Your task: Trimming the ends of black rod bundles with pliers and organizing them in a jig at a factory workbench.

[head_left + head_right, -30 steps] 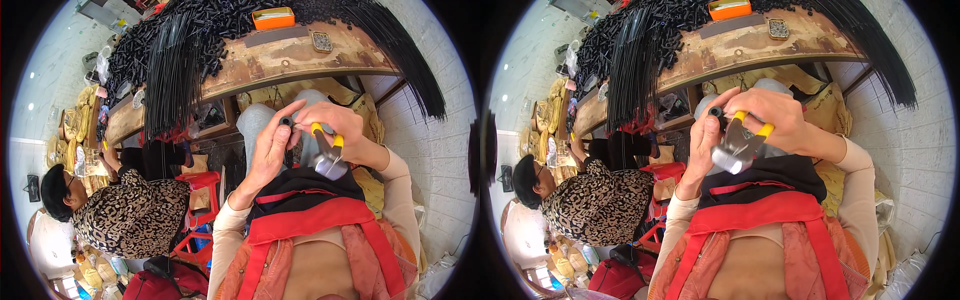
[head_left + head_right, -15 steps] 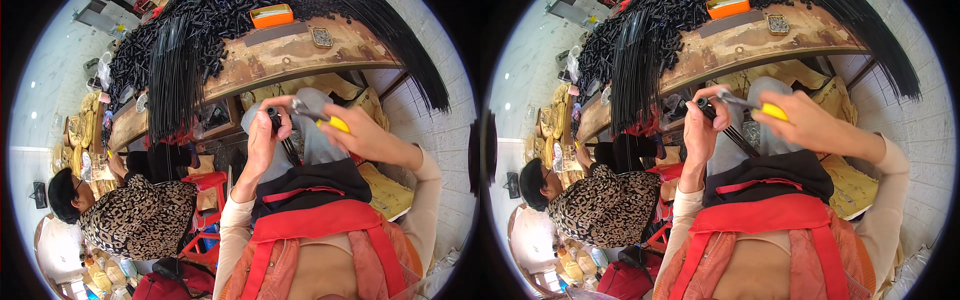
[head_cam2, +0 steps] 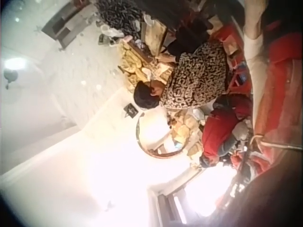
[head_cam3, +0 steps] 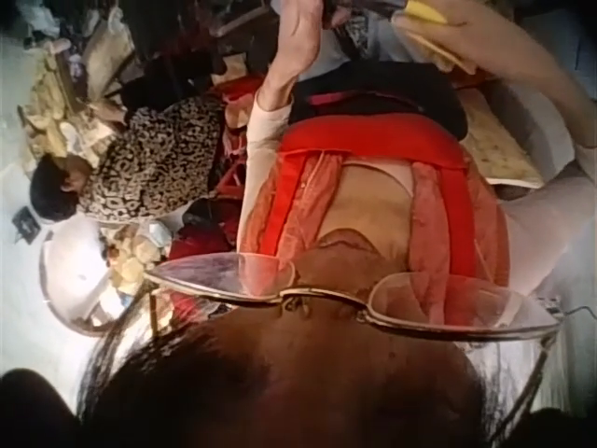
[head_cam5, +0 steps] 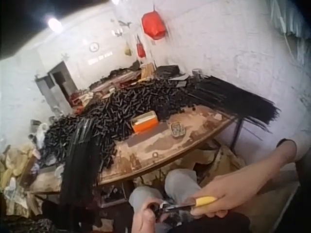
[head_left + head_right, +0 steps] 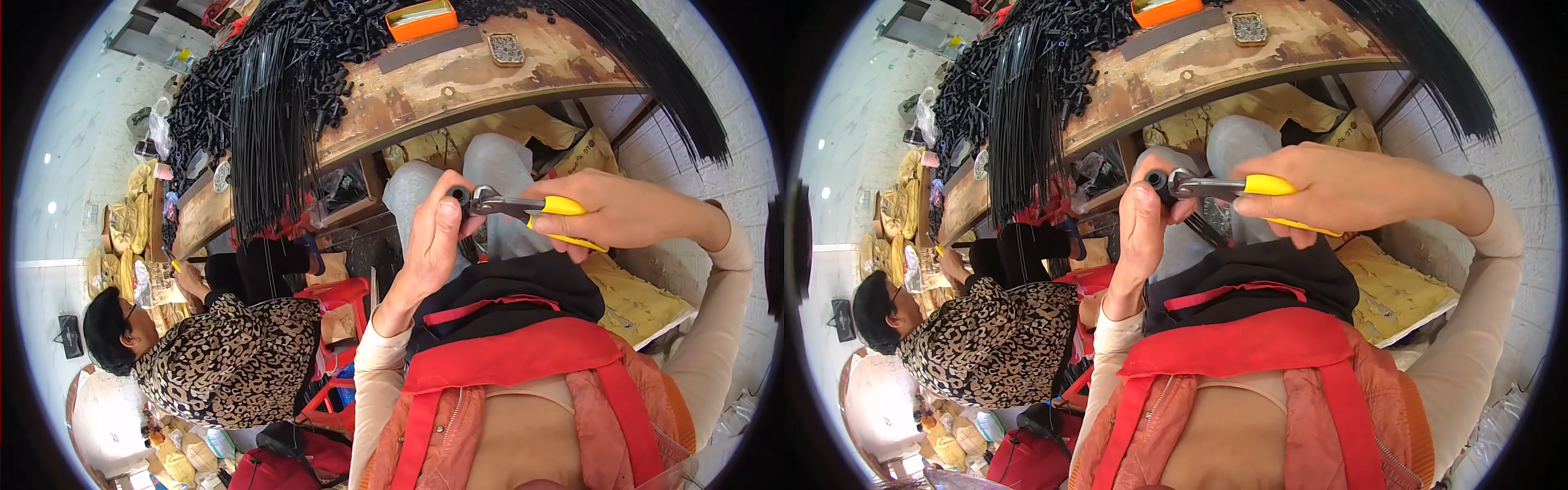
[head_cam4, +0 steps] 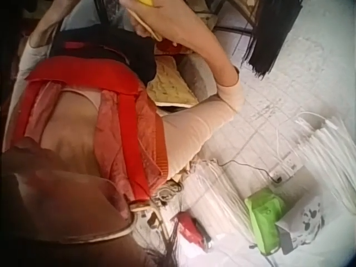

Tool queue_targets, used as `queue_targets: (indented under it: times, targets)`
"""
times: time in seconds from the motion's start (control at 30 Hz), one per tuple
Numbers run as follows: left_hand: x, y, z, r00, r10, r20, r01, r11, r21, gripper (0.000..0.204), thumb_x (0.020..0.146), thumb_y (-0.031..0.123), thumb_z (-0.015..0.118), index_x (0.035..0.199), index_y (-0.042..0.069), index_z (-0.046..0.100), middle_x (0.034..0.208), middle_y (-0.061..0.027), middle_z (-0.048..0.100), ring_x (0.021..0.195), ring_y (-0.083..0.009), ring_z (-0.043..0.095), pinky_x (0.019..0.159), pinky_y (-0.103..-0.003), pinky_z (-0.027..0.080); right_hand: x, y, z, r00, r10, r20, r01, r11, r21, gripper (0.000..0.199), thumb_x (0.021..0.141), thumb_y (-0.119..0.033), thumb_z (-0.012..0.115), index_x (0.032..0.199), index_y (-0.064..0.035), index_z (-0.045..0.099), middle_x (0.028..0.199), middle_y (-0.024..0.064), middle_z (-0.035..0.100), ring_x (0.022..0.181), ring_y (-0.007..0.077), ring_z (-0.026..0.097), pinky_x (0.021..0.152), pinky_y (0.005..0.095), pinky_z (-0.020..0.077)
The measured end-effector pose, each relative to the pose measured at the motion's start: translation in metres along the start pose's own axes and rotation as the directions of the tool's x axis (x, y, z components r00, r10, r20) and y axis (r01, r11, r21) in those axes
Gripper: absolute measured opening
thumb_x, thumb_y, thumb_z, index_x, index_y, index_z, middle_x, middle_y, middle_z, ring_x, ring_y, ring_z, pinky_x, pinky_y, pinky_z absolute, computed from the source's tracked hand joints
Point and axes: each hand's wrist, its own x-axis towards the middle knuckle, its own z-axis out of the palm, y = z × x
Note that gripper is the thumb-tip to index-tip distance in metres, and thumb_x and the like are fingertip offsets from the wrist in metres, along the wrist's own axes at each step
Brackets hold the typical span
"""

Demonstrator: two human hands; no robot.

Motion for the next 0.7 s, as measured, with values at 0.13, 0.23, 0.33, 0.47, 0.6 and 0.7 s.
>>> queue_targets:
  times: [0.13, 0.23, 0.33, 0.47, 0.6, 0.7]
  targets:
    - [-0.003, -0.003, -0.003, 0.999, 0.022, -0.034, -0.021, 1.0, 0.023, 0.054, 0.103, 0.052, 0.031, 0.098, 0.002, 0.05, 0.066, 0.0029, 0.042, 0.059, -0.0056, 0.033, 0.052, -0.024, 0.025, 0.008, 0.012, 0.006, 0.985, 0.14, 0.1, -0.144, 0.989, 0.034, 0.037, 0.101, -0.033, 0.048, 0.085, -0.0005, 0.057, 0.066, 0.0052, 0.059, 0.052, 0.0134, 0.056, 0.049, 0.0305, 0.0451]
    - [-0.001, -0.005, -0.005, 0.999, -0.017, 0.032, 0.021, 0.994, -0.108, 0.053, 0.103, 0.051, 0.032, 0.099, 0.001, 0.051, 0.067, 0.0029, 0.042, 0.06, -0.0056, 0.033, 0.054, -0.023, 0.026, 0.006, 0.022, 0.005, 0.978, 0.107, 0.179, -0.139, 0.975, 0.173, 0.036, 0.101, -0.033, 0.047, 0.093, 0.0, 0.058, 0.068, 0.0054, 0.059, 0.054, 0.0127, 0.056, 0.05, 0.0302, 0.0455]
    - [0.002, -0.003, -0.003, 0.997, -0.023, 0.071, 0.032, 0.991, -0.129, 0.053, 0.103, 0.051, 0.033, 0.101, 0.001, 0.051, 0.067, 0.0031, 0.042, 0.061, -0.0057, 0.033, 0.055, -0.023, 0.026, -0.006, 0.02, 0.015, 1.0, 0.008, -0.03, -0.004, 0.989, 0.145, 0.03, 0.102, -0.028, 0.046, 0.103, 0.0001, 0.054, 0.07, 0.0039, 0.058, 0.06, 0.0115, 0.057, 0.057, 0.0291, 0.0461]
    - [0.007, -0.002, 0.006, 0.997, -0.036, 0.07, 0.041, 0.997, -0.073, 0.054, 0.103, 0.051, 0.031, 0.104, 0.001, 0.052, 0.067, 0.0036, 0.04, 0.061, -0.0063, 0.033, 0.056, -0.023, 0.026, -0.02, 0.003, 0.004, 0.983, 0.183, -0.012, -0.183, 0.983, 0.012, 0.026, 0.102, -0.027, 0.047, 0.105, -0.0024, 0.054, 0.07, 0.0042, 0.058, 0.061, 0.0125, 0.056, 0.058, 0.0296, 0.0457]
    - [0.011, 0.01, 0.008, 0.983, -0.117, 0.141, 0.119, 0.993, -0.003, 0.068, 0.099, 0.06, 0.033, 0.108, -0.003, 0.055, 0.067, 0.0029, 0.043, 0.059, -0.0059, 0.034, 0.055, -0.024, 0.029, -0.021, 0.01, 0.002, 0.996, 0.05, -0.071, -0.06, 0.988, -0.144, 0.033, 0.1, -0.035, 0.049, 0.101, -0.0025, 0.055, 0.067, 0.0051, 0.058, 0.058, 0.0149, 0.057, 0.054, 0.0332, 0.045]
    - [0.024, 0.019, -0.012, 0.999, -0.017, -0.043, 0.02, 0.996, 0.083, 0.07, 0.097, 0.063, 0.037, 0.117, -0.001, 0.057, 0.066, 0.0023, 0.046, 0.056, -0.0063, 0.039, 0.051, -0.023, 0.03, 0.008, 0.016, -0.01, 0.995, 0.077, -0.07, -0.08, 0.995, -0.053, 0.026, 0.098, -0.03, 0.055, 0.103, -0.0043, 0.055, 0.064, 0.0019, 0.055, 0.052, 0.0107, 0.05, 0.048, 0.0285, 0.0406]
